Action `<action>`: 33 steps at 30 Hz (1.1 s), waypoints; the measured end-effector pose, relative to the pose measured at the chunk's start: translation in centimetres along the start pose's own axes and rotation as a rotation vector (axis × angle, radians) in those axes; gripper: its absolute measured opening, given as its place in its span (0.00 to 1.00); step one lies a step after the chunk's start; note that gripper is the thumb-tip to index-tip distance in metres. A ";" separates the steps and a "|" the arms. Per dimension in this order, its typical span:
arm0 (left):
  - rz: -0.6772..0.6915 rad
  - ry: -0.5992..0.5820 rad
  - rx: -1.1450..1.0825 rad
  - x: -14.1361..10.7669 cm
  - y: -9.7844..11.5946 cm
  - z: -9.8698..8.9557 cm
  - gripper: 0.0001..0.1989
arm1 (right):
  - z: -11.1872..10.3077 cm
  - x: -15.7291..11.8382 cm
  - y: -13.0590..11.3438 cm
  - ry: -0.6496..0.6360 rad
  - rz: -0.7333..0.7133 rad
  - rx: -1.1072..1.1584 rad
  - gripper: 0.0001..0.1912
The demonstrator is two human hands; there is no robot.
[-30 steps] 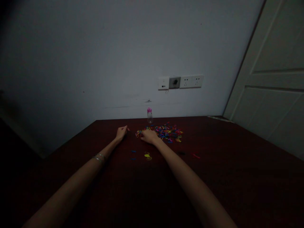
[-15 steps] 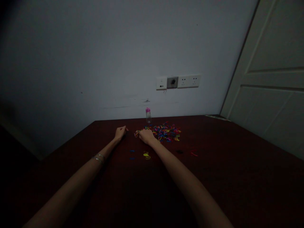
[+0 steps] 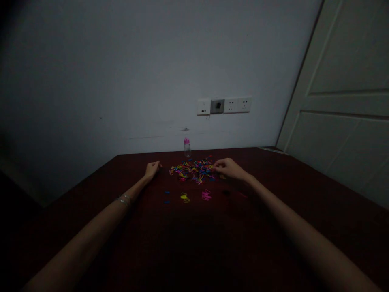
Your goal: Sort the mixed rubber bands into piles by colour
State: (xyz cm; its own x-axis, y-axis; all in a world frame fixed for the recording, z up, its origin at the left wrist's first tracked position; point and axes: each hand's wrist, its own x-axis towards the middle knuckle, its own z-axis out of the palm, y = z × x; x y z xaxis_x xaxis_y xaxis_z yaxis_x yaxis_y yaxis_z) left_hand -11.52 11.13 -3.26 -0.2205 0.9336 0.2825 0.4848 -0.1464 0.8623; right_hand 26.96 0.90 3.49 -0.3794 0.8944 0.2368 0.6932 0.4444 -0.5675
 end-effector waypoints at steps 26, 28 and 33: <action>0.020 -0.082 0.246 0.0 0.1 -0.2 0.16 | -2.9 -7.0 9.1 0.016 0.394 0.158 0.28; -0.018 -0.099 0.280 0.1 0.4 -0.3 0.15 | -2.4 -7.3 10.8 0.110 0.428 0.185 0.29; -0.009 -0.060 0.437 0.3 2.9 0.6 0.16 | -1.9 -7.6 12.6 0.178 0.391 0.215 0.26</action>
State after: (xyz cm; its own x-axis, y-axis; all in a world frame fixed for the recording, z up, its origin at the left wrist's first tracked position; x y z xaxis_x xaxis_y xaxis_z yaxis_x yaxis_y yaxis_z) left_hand -9.69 11.21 -0.93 -0.1832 0.9535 0.2392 0.7984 0.0024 0.6021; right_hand 39.74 -0.16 -3.93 0.0078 0.9956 0.0938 0.6134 0.0693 -0.7868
